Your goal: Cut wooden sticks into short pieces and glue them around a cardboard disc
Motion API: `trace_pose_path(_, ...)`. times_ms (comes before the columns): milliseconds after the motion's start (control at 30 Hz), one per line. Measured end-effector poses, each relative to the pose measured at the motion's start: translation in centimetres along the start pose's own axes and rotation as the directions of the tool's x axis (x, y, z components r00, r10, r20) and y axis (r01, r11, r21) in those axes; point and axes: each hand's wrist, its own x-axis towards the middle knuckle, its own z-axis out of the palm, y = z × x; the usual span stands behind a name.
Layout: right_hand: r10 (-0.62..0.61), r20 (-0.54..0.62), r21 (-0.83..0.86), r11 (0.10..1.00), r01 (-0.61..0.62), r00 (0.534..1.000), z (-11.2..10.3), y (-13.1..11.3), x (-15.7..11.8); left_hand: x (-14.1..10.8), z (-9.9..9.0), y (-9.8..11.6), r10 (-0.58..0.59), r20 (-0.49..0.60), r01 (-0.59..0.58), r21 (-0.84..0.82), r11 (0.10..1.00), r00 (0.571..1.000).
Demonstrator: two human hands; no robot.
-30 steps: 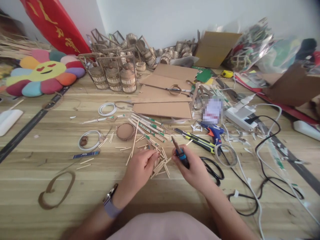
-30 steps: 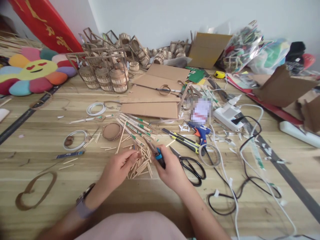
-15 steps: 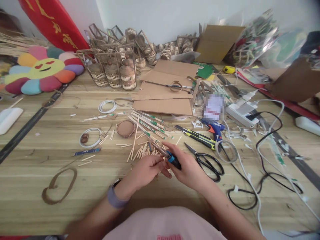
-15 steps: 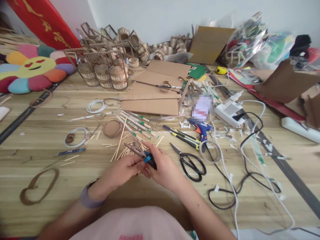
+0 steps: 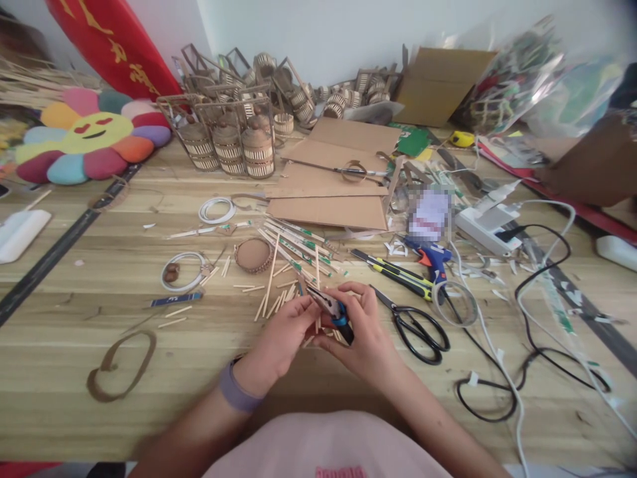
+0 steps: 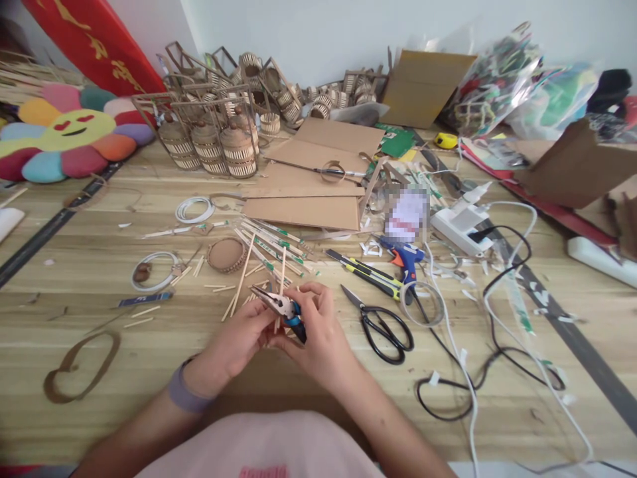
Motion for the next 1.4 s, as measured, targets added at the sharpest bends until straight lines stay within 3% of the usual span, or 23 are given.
trace_pose_path(333,-0.002,-0.070,0.001,1.000,0.002,0.998,0.4,0.3,0.0,-0.4,0.4,-0.4,0.081,0.028,-0.081,-0.001,0.997,0.996)
trace_pose_path(433,0.067,0.016,0.107,0.992,-0.069,0.998,-0.7,-0.2,-0.1,-0.6,0.0,-0.2,0.075,0.050,-0.078,0.059,0.995,0.996)
trace_pose_path(500,0.162,0.150,0.205,0.960,-0.191,0.975,-2.1,-0.4,-0.4,-0.9,-0.3,0.2,0.076,0.072,-0.086,0.145,0.986,0.995)
trace_pose_path(600,0.297,0.403,0.280,0.861,-0.425,0.866,-4.5,-0.5,-1.1,-1.3,-0.6,0.7,0.060,0.104,-0.087,0.279,0.956,0.993)
trace_pose_path(700,0.330,0.579,0.270,0.785,-0.557,0.745,-6.3,-0.3,-1.9,-1.6,-0.8,1.2,0.025,0.130,-0.067,0.332,0.941,0.991)
trace_pose_path(800,0.401,0.655,0.256,0.680,-0.687,0.641,-7.0,-0.2,-2.4,-1.7,-0.8,1.2,0.020,0.154,-0.075,0.363,0.929,0.988)
trace_pose_path(900,0.441,0.686,0.305,0.547,-0.779,0.578,-6.8,-0.3,-2.3,-1.8,-0.8,1.1,-0.014,0.185,-0.059,0.384,0.922,0.983)
trace_pose_path(1200,0.345,0.737,0.370,0.514,-0.774,0.581,-6.1,-1.5,-0.2,-1.8,-0.2,0.7,-0.107,0.238,0.026,0.321,0.947,0.965)
trace_pose_path(1400,0.309,0.744,0.361,0.560,-0.746,0.592,-5.9,-1.6,0.3,-1.7,-0.4,0.3,-0.129,0.256,0.036,0.339,0.940,0.958)
